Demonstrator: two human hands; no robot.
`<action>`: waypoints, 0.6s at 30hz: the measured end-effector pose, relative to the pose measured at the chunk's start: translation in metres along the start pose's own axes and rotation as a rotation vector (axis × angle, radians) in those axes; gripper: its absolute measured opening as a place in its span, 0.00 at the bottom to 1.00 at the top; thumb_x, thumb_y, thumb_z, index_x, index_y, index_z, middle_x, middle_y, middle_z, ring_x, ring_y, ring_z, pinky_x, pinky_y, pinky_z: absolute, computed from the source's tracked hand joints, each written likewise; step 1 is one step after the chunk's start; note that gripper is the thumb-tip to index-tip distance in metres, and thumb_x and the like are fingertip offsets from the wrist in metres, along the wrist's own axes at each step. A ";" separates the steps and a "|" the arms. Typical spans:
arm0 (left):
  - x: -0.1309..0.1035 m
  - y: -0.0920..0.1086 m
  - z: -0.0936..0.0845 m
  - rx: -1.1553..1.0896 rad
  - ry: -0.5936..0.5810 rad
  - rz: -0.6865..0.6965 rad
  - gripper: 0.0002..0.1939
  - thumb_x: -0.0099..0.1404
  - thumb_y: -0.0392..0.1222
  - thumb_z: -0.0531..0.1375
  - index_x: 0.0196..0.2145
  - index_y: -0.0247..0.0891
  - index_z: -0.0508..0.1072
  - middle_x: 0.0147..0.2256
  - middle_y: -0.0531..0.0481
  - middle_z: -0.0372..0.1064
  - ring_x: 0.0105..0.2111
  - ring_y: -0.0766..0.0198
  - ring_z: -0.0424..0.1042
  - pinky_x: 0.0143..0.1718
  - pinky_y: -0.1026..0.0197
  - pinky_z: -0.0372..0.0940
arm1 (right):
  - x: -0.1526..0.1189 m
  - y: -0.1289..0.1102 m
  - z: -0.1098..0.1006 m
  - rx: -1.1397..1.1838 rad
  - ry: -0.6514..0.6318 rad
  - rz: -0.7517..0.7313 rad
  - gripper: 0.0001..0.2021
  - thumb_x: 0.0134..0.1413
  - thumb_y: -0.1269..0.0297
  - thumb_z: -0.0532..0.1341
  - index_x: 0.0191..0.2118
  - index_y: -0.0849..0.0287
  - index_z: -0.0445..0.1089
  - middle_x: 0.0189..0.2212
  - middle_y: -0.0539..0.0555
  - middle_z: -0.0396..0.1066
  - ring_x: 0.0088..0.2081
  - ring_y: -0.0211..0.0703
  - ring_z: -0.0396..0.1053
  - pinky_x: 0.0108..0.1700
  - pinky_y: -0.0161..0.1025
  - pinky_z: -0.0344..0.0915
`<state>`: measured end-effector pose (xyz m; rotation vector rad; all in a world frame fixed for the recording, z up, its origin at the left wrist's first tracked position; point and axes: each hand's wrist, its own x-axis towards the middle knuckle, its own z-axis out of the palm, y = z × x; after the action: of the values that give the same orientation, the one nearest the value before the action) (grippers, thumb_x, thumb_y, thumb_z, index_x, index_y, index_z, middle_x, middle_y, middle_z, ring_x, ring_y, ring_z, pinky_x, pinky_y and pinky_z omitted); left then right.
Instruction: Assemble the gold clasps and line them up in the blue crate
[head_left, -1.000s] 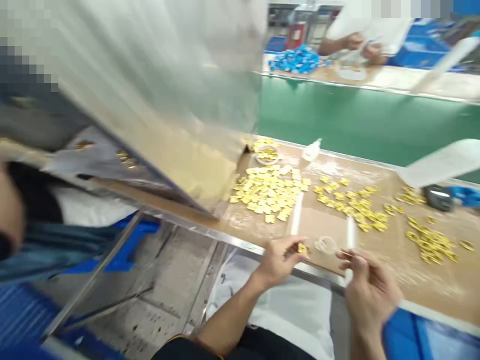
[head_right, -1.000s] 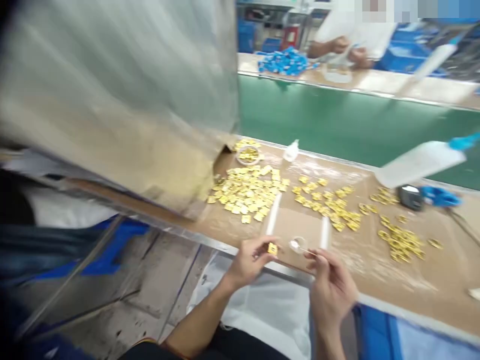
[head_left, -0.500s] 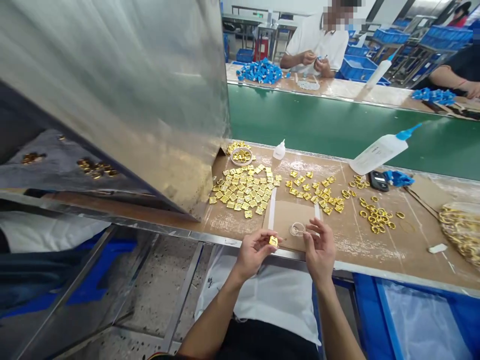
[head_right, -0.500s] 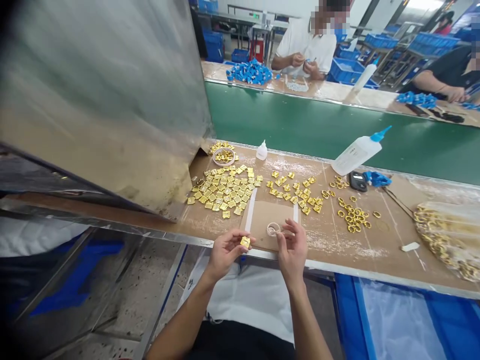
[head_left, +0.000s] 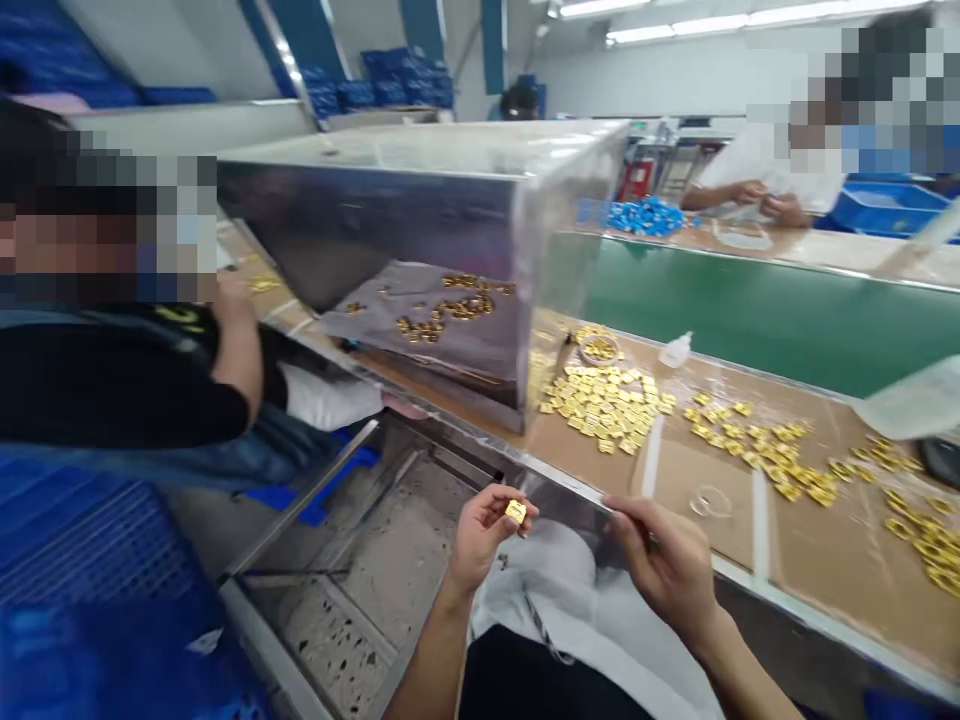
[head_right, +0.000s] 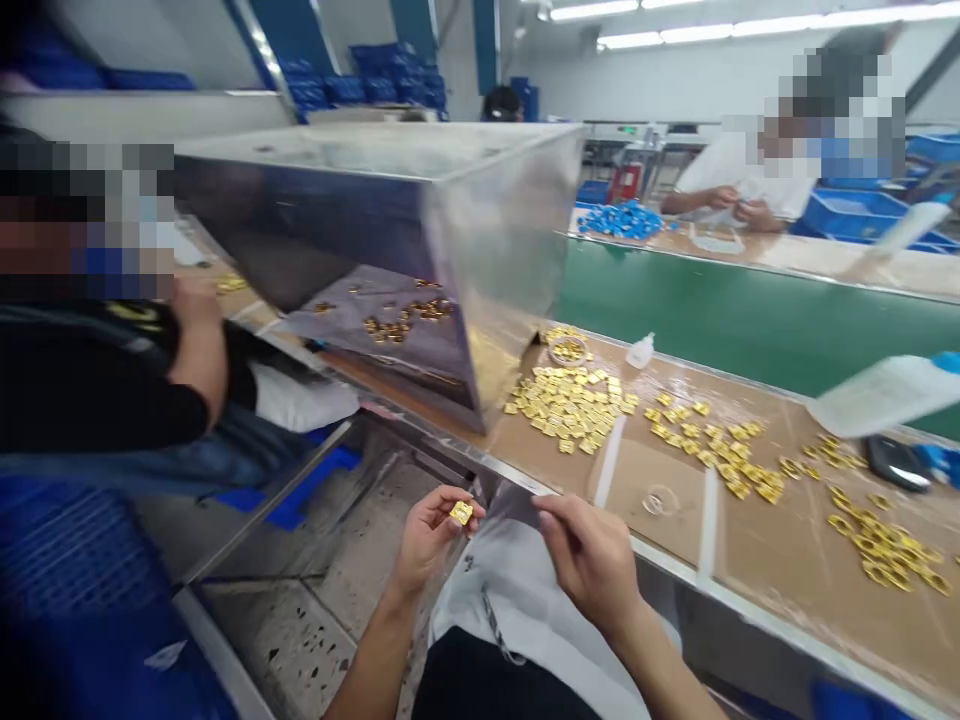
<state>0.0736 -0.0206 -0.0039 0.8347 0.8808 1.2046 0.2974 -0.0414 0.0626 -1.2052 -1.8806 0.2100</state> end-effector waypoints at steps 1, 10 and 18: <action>-0.007 0.006 -0.010 -0.008 0.046 0.017 0.31 0.44 0.62 0.76 0.35 0.34 0.76 0.29 0.43 0.80 0.26 0.63 0.75 0.29 0.63 0.68 | 0.021 -0.015 0.014 0.025 -0.111 -0.096 0.11 0.70 0.60 0.54 0.43 0.52 0.75 0.27 0.51 0.77 0.26 0.40 0.75 0.28 0.35 0.68; -0.078 0.025 -0.091 -0.110 0.361 0.097 0.29 0.43 0.60 0.77 0.32 0.35 0.77 0.27 0.44 0.79 0.24 0.65 0.71 0.28 0.64 0.64 | 0.237 -0.106 0.197 -0.537 -0.639 -0.147 0.18 0.69 0.73 0.51 0.58 0.56 0.69 0.58 0.64 0.70 0.49 0.49 0.75 0.47 0.40 0.68; -0.112 0.008 -0.134 -0.183 0.627 0.132 0.29 0.40 0.62 0.77 0.30 0.37 0.79 0.26 0.44 0.78 0.23 0.66 0.69 0.26 0.65 0.60 | 0.292 -0.081 0.258 -0.648 -0.614 -0.065 0.18 0.67 0.55 0.62 0.54 0.62 0.71 0.51 0.60 0.73 0.48 0.48 0.74 0.52 0.50 0.72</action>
<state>-0.0650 -0.1198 -0.0406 0.3639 1.2040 1.6770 0.0093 0.2274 0.1177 -1.6258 -2.6439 -0.0948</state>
